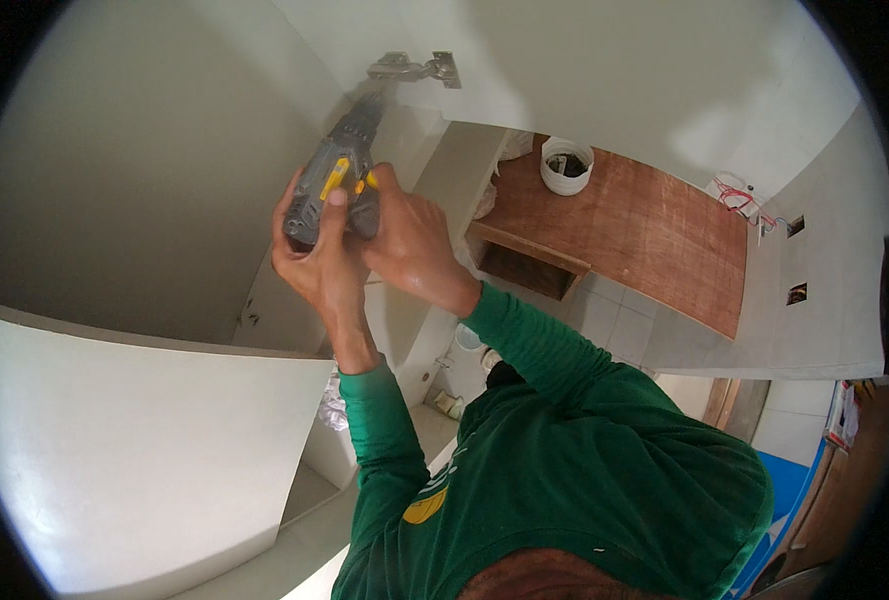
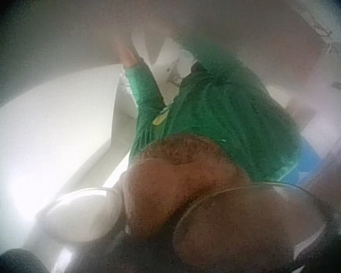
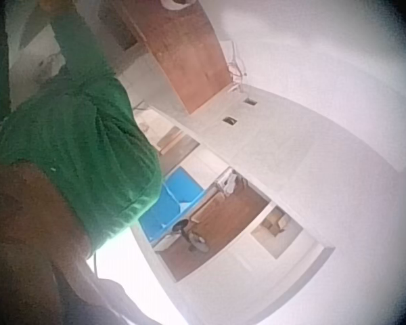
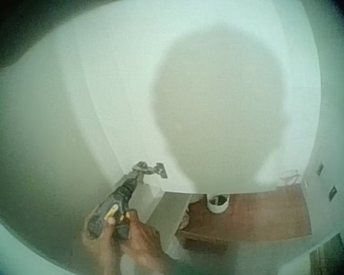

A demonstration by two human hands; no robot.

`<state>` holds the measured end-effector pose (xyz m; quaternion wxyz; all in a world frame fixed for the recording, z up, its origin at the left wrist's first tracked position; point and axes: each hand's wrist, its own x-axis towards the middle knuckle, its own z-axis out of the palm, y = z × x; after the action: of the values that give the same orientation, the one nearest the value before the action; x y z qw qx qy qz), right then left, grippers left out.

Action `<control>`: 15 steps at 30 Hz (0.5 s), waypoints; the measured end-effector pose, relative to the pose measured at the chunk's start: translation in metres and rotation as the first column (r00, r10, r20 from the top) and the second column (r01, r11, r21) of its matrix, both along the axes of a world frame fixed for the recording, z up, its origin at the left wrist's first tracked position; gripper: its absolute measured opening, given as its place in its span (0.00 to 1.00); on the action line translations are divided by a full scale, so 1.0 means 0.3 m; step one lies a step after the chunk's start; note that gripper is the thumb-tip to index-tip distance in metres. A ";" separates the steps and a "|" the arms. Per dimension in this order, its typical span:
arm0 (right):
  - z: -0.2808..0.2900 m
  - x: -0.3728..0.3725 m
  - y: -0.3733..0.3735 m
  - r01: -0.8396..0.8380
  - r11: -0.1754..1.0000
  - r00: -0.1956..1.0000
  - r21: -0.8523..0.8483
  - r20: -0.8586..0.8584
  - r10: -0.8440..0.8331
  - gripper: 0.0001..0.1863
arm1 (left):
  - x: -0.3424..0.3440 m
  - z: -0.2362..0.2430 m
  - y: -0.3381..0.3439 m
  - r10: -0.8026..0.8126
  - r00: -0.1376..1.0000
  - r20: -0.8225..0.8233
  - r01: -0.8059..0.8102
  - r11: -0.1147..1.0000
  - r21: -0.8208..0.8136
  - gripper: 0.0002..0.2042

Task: The person uses a cordless drill to attach metal hinges to white cabinet doors. They repeatedly open and close the doors, align the hinges, and drive screws into the door and frame. A second person briefly appears and applies tape to a cabinet edge.

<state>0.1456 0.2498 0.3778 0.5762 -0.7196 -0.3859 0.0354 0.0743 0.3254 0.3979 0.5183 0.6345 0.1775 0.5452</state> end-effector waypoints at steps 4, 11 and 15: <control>-0.007 0.004 0.001 0.006 1.000 1.000 0.010 0.013 -0.006 0.30 | 0.001 0.007 -0.001 0.013 0.999 -0.029 -0.014 1.000 -0.001 0.26; 0.001 0.008 0.012 0.048 0.999 0.997 0.013 0.066 -0.049 0.31 | 0.015 0.014 -0.007 0.003 1.000 0.009 -0.002 0.999 -0.039 0.25; 0.012 0.013 0.014 0.033 0.999 0.996 -0.001 0.088 -0.033 0.31 | 0.018 0.006 0.012 -0.046 0.995 0.085 0.056 0.992 -0.117 0.24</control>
<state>0.1495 0.2540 0.3814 0.5585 -0.7273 -0.3988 -0.0054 0.0797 0.3289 0.3997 0.5760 0.5838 0.1720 0.5457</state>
